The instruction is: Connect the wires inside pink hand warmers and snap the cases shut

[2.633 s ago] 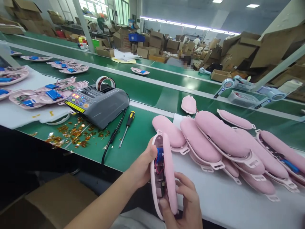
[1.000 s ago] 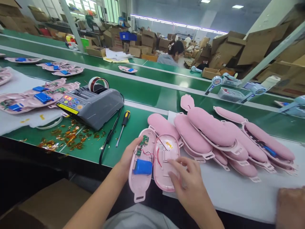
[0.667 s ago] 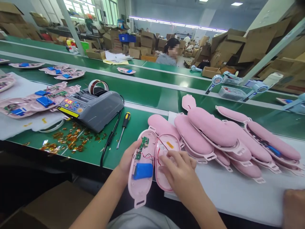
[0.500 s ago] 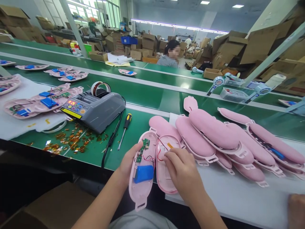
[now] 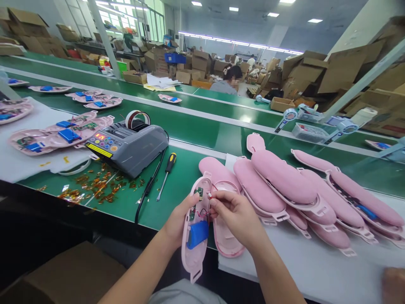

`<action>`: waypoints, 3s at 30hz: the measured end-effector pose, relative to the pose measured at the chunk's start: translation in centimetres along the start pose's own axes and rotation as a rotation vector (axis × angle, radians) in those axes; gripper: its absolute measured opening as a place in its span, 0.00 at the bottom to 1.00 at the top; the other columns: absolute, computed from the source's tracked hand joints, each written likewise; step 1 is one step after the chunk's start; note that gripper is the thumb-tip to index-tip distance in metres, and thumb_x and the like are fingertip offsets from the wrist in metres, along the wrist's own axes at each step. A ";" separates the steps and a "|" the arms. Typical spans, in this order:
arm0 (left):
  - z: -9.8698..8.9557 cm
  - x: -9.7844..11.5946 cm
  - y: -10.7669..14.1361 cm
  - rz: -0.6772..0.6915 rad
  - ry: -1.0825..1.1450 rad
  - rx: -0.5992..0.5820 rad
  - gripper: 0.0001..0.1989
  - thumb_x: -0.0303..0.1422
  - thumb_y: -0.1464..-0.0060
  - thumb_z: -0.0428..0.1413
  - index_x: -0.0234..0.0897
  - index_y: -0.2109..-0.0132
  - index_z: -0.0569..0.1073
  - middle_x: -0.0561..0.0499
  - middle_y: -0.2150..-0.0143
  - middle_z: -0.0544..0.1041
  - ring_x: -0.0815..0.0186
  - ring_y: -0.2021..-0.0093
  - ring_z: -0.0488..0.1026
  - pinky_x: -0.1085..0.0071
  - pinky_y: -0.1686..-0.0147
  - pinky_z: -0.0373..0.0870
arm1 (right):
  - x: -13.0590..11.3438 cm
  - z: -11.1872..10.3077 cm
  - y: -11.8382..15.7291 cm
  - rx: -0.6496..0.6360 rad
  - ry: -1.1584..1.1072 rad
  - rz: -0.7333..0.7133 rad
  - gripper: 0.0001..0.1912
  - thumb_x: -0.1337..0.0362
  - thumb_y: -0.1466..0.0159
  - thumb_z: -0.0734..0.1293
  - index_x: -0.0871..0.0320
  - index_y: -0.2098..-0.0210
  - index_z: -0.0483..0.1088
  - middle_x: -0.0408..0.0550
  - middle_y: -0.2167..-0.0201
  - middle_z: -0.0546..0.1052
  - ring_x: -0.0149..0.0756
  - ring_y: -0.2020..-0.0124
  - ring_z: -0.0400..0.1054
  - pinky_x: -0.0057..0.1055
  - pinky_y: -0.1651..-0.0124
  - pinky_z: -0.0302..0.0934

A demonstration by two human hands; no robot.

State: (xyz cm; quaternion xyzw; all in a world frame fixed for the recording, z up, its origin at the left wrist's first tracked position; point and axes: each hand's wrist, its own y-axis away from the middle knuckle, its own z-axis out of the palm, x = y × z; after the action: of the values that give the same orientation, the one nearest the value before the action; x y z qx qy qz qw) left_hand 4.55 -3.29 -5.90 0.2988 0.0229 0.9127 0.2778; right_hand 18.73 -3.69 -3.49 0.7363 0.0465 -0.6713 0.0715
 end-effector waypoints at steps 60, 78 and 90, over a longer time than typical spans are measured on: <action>0.9 0.4 -1.3 0.126 0.001 -0.197 0.23 0.36 0.50 0.60 0.36 0.46 0.73 0.44 0.53 0.79 0.50 0.45 0.71 0.55 0.42 0.61 | -1.6 -2.4 -2.9 0.175 0.019 -0.006 0.19 0.48 0.42 0.63 0.58 0.64 0.65 0.44 0.71 0.70 0.26 0.80 0.61 0.25 0.77 0.56; 0.1 -0.2 -1.8 0.155 -0.067 -0.131 0.33 0.47 0.50 0.61 0.40 0.40 0.67 0.44 0.55 0.80 0.52 0.50 0.74 0.60 0.48 0.66 | -3.3 -1.5 -3.1 -0.224 0.422 0.011 0.10 0.71 0.48 0.58 0.58 0.83 0.64 0.38 0.81 0.66 0.27 0.77 0.59 0.24 0.74 0.52; -0.2 -0.2 -2.2 0.229 -0.159 -0.115 0.34 0.51 0.51 0.58 0.39 0.41 0.68 0.44 0.52 0.78 0.52 0.45 0.70 0.62 0.45 0.63 | -3.2 -1.6 -3.5 -0.240 0.444 -0.009 0.09 0.71 0.47 0.57 0.57 0.83 0.61 0.38 0.80 0.66 0.27 0.76 0.58 0.24 0.73 0.52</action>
State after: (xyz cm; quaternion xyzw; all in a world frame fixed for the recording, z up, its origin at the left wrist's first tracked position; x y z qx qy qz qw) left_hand 5.71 -1.50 -6.63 0.3545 -0.0855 0.9116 0.1896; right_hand 19.44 0.09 -0.33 0.8518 0.1435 -0.4830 0.1434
